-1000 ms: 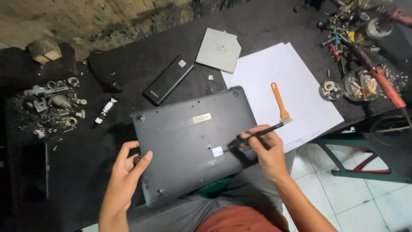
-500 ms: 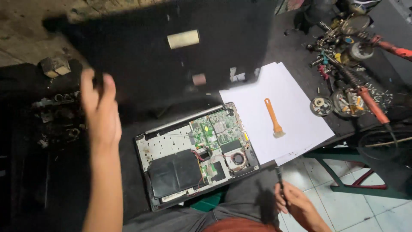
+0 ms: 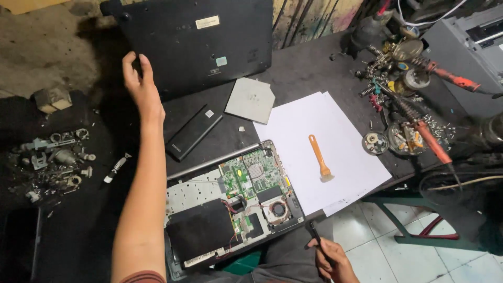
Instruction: Disassembling a laptop by unscrewing the back cover and cleaning the internal components near the RAM and fan.
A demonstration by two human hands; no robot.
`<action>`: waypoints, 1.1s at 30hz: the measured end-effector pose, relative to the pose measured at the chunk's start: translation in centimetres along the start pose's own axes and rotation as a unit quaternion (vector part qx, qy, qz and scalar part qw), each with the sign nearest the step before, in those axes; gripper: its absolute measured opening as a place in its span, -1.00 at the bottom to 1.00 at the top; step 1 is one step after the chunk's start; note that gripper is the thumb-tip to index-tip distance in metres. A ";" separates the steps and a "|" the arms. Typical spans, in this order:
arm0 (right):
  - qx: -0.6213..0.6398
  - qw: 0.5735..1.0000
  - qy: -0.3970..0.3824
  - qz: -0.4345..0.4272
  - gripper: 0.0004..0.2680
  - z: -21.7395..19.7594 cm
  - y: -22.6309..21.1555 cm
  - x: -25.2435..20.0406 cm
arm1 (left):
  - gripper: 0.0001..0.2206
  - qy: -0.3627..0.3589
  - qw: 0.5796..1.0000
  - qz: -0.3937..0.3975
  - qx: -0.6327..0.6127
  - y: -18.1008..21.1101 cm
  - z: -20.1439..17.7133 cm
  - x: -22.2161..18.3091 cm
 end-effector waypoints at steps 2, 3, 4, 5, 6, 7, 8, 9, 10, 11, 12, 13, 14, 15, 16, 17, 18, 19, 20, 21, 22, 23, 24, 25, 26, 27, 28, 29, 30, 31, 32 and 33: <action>0.001 1.000 -0.001 -0.008 -0.62 -0.2 0.4 0.3 | -0.73 0.003 1.000 -0.001 0.005 -0.6 0.2 0.5; 0.004 1.000 -0.001 -0.015 -0.62 -0.3 0.6 0.3 | -0.74 0.005 1.000 -0.003 0.012 -0.9 0.3 0.6; 0.003 1.000 0.000 -0.015 -0.62 -0.2 0.5 0.3 | -0.74 0.005 1.000 -0.004 0.012 -0.9 0.3 0.5; 0.000 1.000 -0.007 -0.017 -0.61 0.0 0.5 0.2 | -0.74 -0.002 1.000 -0.011 0.015 -1.0 0.4 0.5; -0.002 1.000 -0.014 -0.020 -0.61 0.2 0.3 0.3 | -0.75 -0.011 1.000 -0.017 0.018 -1.0 0.5 0.6; -0.002 1.000 -0.013 -0.022 -0.61 0.3 0.1 0.4 | -0.75 -0.011 1.000 -0.016 0.017 -1.3 0.5 0.7; -0.008 1.000 -0.010 -0.017 -0.60 0.5 0.1 0.4 | -0.75 -0.013 1.000 -0.020 0.001 -1.7 0.4 0.6; -0.014 1.000 -0.006 -0.012 -0.59 0.7 0.0 0.4 | -0.76 -0.016 0.999 -0.024 -0.014 -2.1 0.4 0.6; -0.014 1.000 -0.006 -0.012 -0.59 0.7 0.0 0.4 | -0.76 -0.016 0.999 -0.025 -0.015 -2.9 0.1 0.9; -0.016 1.000 -0.007 -0.013 -0.59 0.8 0.0 0.3 | -0.72 -0.004 1.000 -0.024 0.003 -3.8 -0.2 1.1; -0.018 1.000 -0.008 -0.015 -0.58 0.8 -0.1 0.4 | -0.67 0.008 1.000 -0.022 0.020 -4.5 -0.3 1.6; -0.019 1.000 -0.008 -0.017 -0.58 0.9 -0.2 0.4 | -0.67 0.008 1.000 -0.021 0.018 -4.8 -0.4 1.8; -0.014 1.000 -0.007 -0.013 -0.58 1.0 -0.3 0.4 | -0.69 0.016 1.000 -0.007 0.025 -5.0 -0.6 2.0; -0.010 1.000 -0.005 -0.009 -0.58 1.1 -0.3 0.3 | -0.71 0.024 0.999 0.006 0.032 -5.3 -0.7 2.1; -0.010 1.000 -0.004 -0.011 -0.58 0.9 -0.1 0.5 | -0.71 0.024 0.999 0.007 0.031 -5.3 -0.8 2.1; -0.005 1.000 -0.009 -0.011 -0.58 0.6 0.0 0.6 | -0.69 0.021 0.999 -0.009 0.039 -5.3 -0.8 2.1; 0.000 1.000 -0.013 -0.010 -0.57 0.4 0.3 0.6 | -0.66 0.018 0.998 -0.026 0.047 -5.4 -1.0 1.9; 0.000 1.000 -0.012 -0.010 -0.57 0.2 0.6 0.5 | -0.66 0.017 0.998 -0.026 0.047 -5.1 -0.9 1.6; 0.007 1.000 -0.009 -0.011 -0.58 0.0 0.8 0.7 | -0.68 0.018 0.999 -0.013 0.042 -4.7 -0.8 1.5; 0.013 1.000 -0.007 -0.012 -0.60 -0.2 1.0 0.9 | -0.70 0.019 0.999 0.001 0.037 -4.3 -0.7 1.4; 0.013 1.000 -0.007 -0.013 -0.60 -0.4 1.1 1.0 | -0.70 0.019 0.999 0.002 0.036 -4.2 -0.6 1.3; 0.013 0.999 -0.018 -0.024 -0.60 -0.5 1.2 1.1 | -0.71 0.026 0.999 -0.003 0.043 -4.1 -0.6 1.3; 0.014 0.999 -0.029 -0.034 -0.60 -0.7 1.4 1.1 | -0.72 0.031 0.998 -0.008 0.050 -4.0 -0.6 1.1; 0.014 0.999 -0.028 -0.035 -0.60 -0.2 1.0 0.9 | -0.72 0.031 0.998 -0.009 0.049 -4.4 -0.4 1.2; 0.008 0.999 -0.017 -0.028 -0.60 0.3 0.6 0.7 | -0.71 0.032 0.998 -0.003 0.055 -4.7 -0.4 1.2; 0.002 1.000 -0.007 -0.021 -0.60 0.7 0.2 0.6 | -0.71 0.033 0.998 0.002 0.062 -5.0 -0.3 1.2; 0.002 1.000 -0.007 -0.021 -0.60 1.0 -0.2 0.6 | -0.71 0.033 0.998 0.002 0.062 -4.8 -0.4 1.3; -0.002 1.000 -0.001 -0.008 -0.59 1.4 -0.5 0.6 | -0.71 0.010 0.999 -0.007 0.051 -4.6 -0.3 1.3; -0.007 1.000 0.006 0.007 -0.59 1.6 -0.8 0.4 | -0.72 -0.012 0.999 -0.019 0.041 -4.5 -0.3 1.2; -0.006 1.000 0.007 0.008 -0.59 1.6 -0.8 0.2 | -0.72 -0.013 0.999 -0.021 0.042 -4.2 -0.3 1.1; -0.009 1.000 0.003 0.006 -0.59 1.7 -0.9 0.3 | -0.74 -0.018 0.999 -0.030 0.042 -3.8 -0.4 1.1; -0.012 1.000 -0.002 0.003 -0.59 1.7 -0.9 0.3 | -0.76 -0.022 0.998 -0.038 0.042 -3.4 -0.4 1.2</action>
Point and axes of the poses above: each hand's wrist, its own x-axis towards the middle knuckle, its own z-axis out of the palm, y = z × x, the point moved 1 cm from there along x, towards the middle knuckle, and after that the axes turned 10 degrees about -z, right-handed, at the moved point
